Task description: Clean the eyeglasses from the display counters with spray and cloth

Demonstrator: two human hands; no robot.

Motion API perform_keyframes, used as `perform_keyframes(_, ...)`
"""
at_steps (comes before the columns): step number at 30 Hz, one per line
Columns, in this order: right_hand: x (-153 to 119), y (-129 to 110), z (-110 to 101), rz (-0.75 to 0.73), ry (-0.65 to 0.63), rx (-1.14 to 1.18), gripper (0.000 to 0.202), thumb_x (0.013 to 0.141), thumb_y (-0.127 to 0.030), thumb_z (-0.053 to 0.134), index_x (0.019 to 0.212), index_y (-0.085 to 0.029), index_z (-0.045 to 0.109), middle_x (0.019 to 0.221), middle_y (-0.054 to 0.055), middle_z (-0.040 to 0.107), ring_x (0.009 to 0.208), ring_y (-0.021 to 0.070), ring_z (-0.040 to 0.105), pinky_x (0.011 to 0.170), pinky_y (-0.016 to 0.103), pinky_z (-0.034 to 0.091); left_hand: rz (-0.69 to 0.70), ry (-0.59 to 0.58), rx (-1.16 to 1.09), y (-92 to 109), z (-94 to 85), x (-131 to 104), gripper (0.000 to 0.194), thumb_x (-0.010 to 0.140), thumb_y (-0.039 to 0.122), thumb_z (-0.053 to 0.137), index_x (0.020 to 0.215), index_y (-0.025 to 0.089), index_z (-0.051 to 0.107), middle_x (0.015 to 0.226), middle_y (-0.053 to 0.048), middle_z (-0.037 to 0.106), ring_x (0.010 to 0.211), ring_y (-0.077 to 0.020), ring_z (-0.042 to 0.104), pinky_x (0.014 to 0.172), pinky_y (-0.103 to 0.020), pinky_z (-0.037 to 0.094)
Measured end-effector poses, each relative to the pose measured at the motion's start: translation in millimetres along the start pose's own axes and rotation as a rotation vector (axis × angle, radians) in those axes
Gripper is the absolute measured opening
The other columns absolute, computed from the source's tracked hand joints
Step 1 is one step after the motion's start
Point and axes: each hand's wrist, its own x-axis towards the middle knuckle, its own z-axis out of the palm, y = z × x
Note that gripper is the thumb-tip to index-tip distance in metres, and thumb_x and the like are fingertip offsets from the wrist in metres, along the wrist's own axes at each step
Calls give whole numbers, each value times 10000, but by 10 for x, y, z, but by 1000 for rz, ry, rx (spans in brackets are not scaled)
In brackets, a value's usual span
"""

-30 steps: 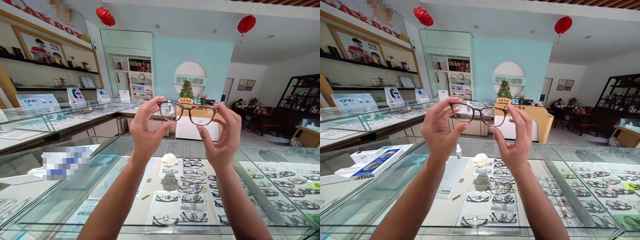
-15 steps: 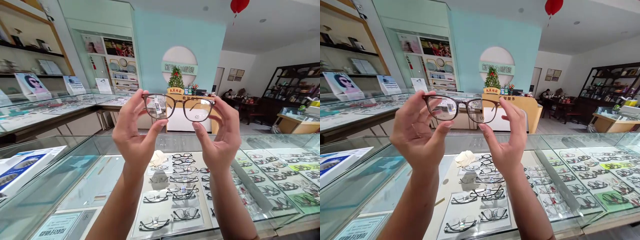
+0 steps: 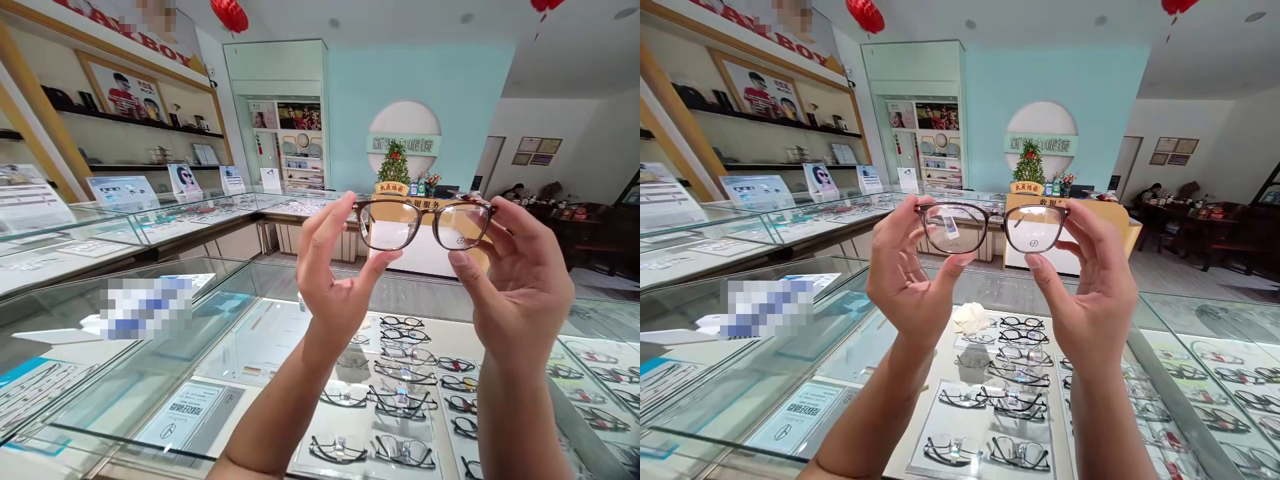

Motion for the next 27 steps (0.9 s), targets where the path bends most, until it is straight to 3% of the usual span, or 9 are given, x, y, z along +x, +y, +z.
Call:
perform_keyframes(7, -7, 64, 70, 38, -43, 59, 570, 984, -430, 679, 1523, -362, 507, 1471, 110, 616, 1376, 344, 615, 982, 557, 620, -42, 36, -25, -12, -50, 36, 798, 975, 466, 715, 1648, 444, 287, 1540, -63, 563, 1462, -335, 540, 1050, -563, 619)
perform_keyframes(11, -39, 8, 75, 27, 20, -65, 584, 984, -415, 672, 1537, -371, 486, 1468, 116, 586, 1345, 346, 612, 981, 552, 608, -104, -96, -147, -101, -32, 40, 731, 1018, 459, 660, 1653, 441, 298, 1568, -57, 564, 1377, -294, 628, 971, -475, 663)
perform_keyframes(15, -65, -70, 44, 6, 21, -183, 654, 949, -402, 717, 1555, -384, 473, 1483, 121, 536, 1315, 368, 595, 942, 548, 602, -257, -188, -394, -212, 1, 54, 623, 982, 484, 711, 1554, 374, 492, 1420, -61, 684, 1213, -252, 727, 927, -425, 674)
perform_keyframes(21, -54, -80, 101, 78, 102, -170, 552, 922, -405, 752, 1448, -366, 590, 1350, 83, 613, 1180, 296, 641, 889, 479, 594, -583, -148, -586, -159, -46, 111, 585, 798, 462, 905, 1328, 309, 711, 1242, -79, 757, 1103, -243, 749, 902, -387, 658)
perform_keyframes(27, -45, -60, 125, 150, 90, -67, 526, 909, -418, 775, 1411, -375, 624, 1353, 68, 637, 1191, 277, 638, 904, 460, 600, -602, -94, -536, -64, -86, 119, 598, 760, 452, 933, 1302, 312, 725, 1227, -75, 754, 1064, -234, 736, 878, -384, 646)
